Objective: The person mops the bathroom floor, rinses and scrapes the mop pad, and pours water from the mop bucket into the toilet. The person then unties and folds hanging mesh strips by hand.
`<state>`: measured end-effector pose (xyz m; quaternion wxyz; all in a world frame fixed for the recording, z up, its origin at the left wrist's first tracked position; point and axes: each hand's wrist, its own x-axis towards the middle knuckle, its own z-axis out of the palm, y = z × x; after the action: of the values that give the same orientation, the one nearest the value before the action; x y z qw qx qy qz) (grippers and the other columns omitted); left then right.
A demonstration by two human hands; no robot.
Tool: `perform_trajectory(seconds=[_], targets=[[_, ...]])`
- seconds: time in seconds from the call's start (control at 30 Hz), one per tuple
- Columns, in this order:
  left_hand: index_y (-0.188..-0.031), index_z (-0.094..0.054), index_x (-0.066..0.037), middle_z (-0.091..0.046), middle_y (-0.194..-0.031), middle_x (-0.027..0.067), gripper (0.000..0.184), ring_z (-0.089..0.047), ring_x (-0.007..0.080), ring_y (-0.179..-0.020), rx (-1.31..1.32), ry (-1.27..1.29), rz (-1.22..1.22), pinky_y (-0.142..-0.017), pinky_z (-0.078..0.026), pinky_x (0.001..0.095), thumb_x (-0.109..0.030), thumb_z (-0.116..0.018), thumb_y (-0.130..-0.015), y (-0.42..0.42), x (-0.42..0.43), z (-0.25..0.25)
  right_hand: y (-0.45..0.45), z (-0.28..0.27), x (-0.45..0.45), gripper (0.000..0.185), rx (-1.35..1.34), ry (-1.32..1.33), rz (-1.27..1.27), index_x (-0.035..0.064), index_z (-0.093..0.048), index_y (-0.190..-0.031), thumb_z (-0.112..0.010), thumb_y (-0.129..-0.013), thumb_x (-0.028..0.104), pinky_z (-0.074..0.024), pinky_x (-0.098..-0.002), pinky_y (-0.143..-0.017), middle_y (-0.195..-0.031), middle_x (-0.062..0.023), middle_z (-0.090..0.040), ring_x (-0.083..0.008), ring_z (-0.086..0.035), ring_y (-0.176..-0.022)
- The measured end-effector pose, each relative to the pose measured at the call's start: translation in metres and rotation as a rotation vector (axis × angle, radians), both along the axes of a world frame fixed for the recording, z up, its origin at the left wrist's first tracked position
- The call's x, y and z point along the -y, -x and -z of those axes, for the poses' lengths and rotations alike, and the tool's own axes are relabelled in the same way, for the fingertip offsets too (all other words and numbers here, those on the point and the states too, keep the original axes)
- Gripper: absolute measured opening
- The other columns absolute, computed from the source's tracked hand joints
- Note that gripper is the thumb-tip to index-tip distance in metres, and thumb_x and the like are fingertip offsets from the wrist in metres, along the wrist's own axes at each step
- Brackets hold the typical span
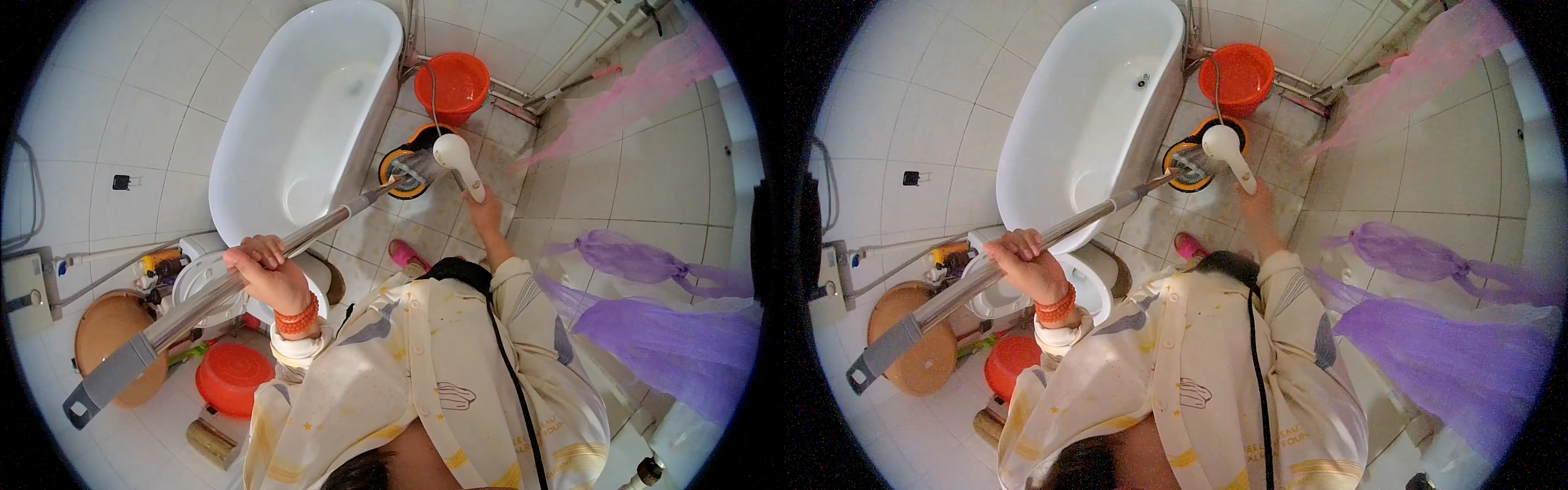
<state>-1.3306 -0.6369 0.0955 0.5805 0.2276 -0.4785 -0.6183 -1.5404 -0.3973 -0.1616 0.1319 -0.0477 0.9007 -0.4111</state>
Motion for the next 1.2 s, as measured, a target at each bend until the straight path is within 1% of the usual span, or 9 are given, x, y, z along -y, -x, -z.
perform_trajectory(seconds=[0.1, 0.4, 0.6, 0.67, 0.8, 0.87, 1.0, 1.07, 1.2], targets=[[-0.061, -0.034, -0.013, -0.029, -0.051, -0.0028, 0.041, -0.026, 0.0075, -0.046, 0.015, -0.018, -0.009, -0.047, -0.025, 0.0229, -0.038, -0.047, -0.092, 0.001, 0.0, -0.001, 0.004, 0.011, -0.002, 0.041, -0.083, -0.07, 0.001, 0.0077, -0.058, -0.101, -0.068, -0.074, 0.036, -0.0468, -0.0417, -0.068, -0.084, -0.0153, -0.064, -0.0312, -0.062, -0.08], [-0.059, -0.034, -0.014, -0.028, -0.051, -0.0034, 0.044, -0.026, 0.0083, -0.048, 0.063, -0.037, -0.031, -0.05, -0.025, 0.024, -0.042, -0.048, -0.09, 0.0, 0.001, -0.002, 0.005, 0.004, -0.002, 0.042, 0.011, 0.141, -0.004, 0.0067, -0.06, -0.1, -0.07, -0.072, 0.036, -0.0472, -0.0405, -0.067, -0.08, -0.0147, -0.063, -0.0291, -0.062, -0.078], [-0.059, -0.033, -0.014, -0.028, -0.052, -0.0033, 0.044, -0.027, 0.0085, -0.048, 0.057, -0.065, -0.023, -0.05, -0.026, 0.0241, -0.042, -0.047, -0.091, -0.001, 0.002, 0.001, 0.013, 0.018, 0.002, 0.041, -0.036, 0.058, -0.03, 0.0057, -0.06, -0.1, -0.069, -0.073, 0.034, -0.0468, -0.0396, -0.072, -0.088, -0.015, -0.063, -0.029, -0.062, -0.084], [-0.059, -0.033, -0.014, -0.028, -0.052, -0.0033, 0.044, -0.027, 0.0085, -0.048, 0.057, -0.072, -0.025, -0.05, -0.026, 0.0242, -0.042, -0.047, -0.091, -0.003, 0.002, 0.002, 0.012, 0.008, 0.006, 0.035, -0.067, 0.092, 0.016, 0.0036, -0.061, -0.099, -0.069, -0.075, 0.029, -0.0449, -0.0317, -0.071, -0.086, -0.0119, -0.064, -0.0214, -0.06, -0.08], [-0.059, -0.032, -0.014, -0.028, -0.052, -0.0033, 0.045, -0.027, 0.0085, -0.048, 0.066, -0.054, -0.027, -0.05, -0.026, 0.0242, -0.042, -0.047, -0.09, -0.001, 0.001, 0.0, 0.016, -0.011, 0.01, 0.035, -0.027, 0.079, -0.016, 0.004, -0.06, -0.1, -0.068, -0.076, 0.028, -0.0451, -0.0318, -0.072, -0.087, -0.0126, -0.064, -0.0215, -0.06, -0.081], [-0.059, -0.032, -0.014, -0.027, -0.052, -0.0034, 0.045, -0.027, 0.0084, -0.048, 0.063, -0.059, -0.024, -0.05, -0.026, 0.0241, -0.042, -0.047, -0.09, -0.001, 0.0, -0.002, 0.017, -0.018, 0.011, 0.04, -0.036, 0.069, -0.018, 0.0058, -0.06, -0.106, -0.067, -0.075, 0.031, -0.0466, -0.0382, -0.076, -0.092, -0.0157, -0.064, -0.0295, -0.061, -0.087], [-0.058, -0.031, -0.014, -0.028, -0.051, -0.0035, 0.045, -0.027, 0.0083, -0.048, 0.062, -0.053, -0.036, -0.05, -0.026, 0.0239, -0.042, -0.048, -0.09, 0.0, -0.001, -0.002, 0.017, -0.016, 0.012, 0.039, -0.052, 0.134, -0.008, 0.0062, -0.06, -0.107, -0.067, -0.076, 0.028, -0.0466, -0.0374, -0.076, -0.094, -0.0155, -0.064, -0.0284, -0.062, -0.088], [-0.058, -0.032, -0.014, -0.028, -0.051, -0.0035, 0.045, -0.027, 0.0082, -0.048, 0.059, -0.047, -0.024, -0.05, -0.026, 0.0239, -0.042, -0.048, -0.09, 0.001, 0.001, -0.002, 0.018, -0.014, 0.014, 0.033, -0.088, 0.196, 0.024, 0.0047, -0.061, -0.101, -0.068, -0.076, 0.026, -0.0454, -0.0315, -0.07, -0.085, -0.0108, -0.064, -0.0195, -0.06, -0.077], [-0.058, -0.032, -0.014, -0.027, -0.05, -0.0035, 0.045, -0.027, 0.0082, -0.047, 0.053, -0.063, -0.042, -0.05, -0.026, 0.024, -0.041, -0.048, -0.091, 0.002, 0.001, -0.001, 0.021, -0.005, 0.012, 0.03, -0.124, 0.202, 0.022, 0.0053, -0.061, -0.099, -0.068, -0.077, 0.025, -0.0452, -0.0311, -0.068, -0.083, -0.0096, -0.064, -0.018, -0.059, -0.076]])
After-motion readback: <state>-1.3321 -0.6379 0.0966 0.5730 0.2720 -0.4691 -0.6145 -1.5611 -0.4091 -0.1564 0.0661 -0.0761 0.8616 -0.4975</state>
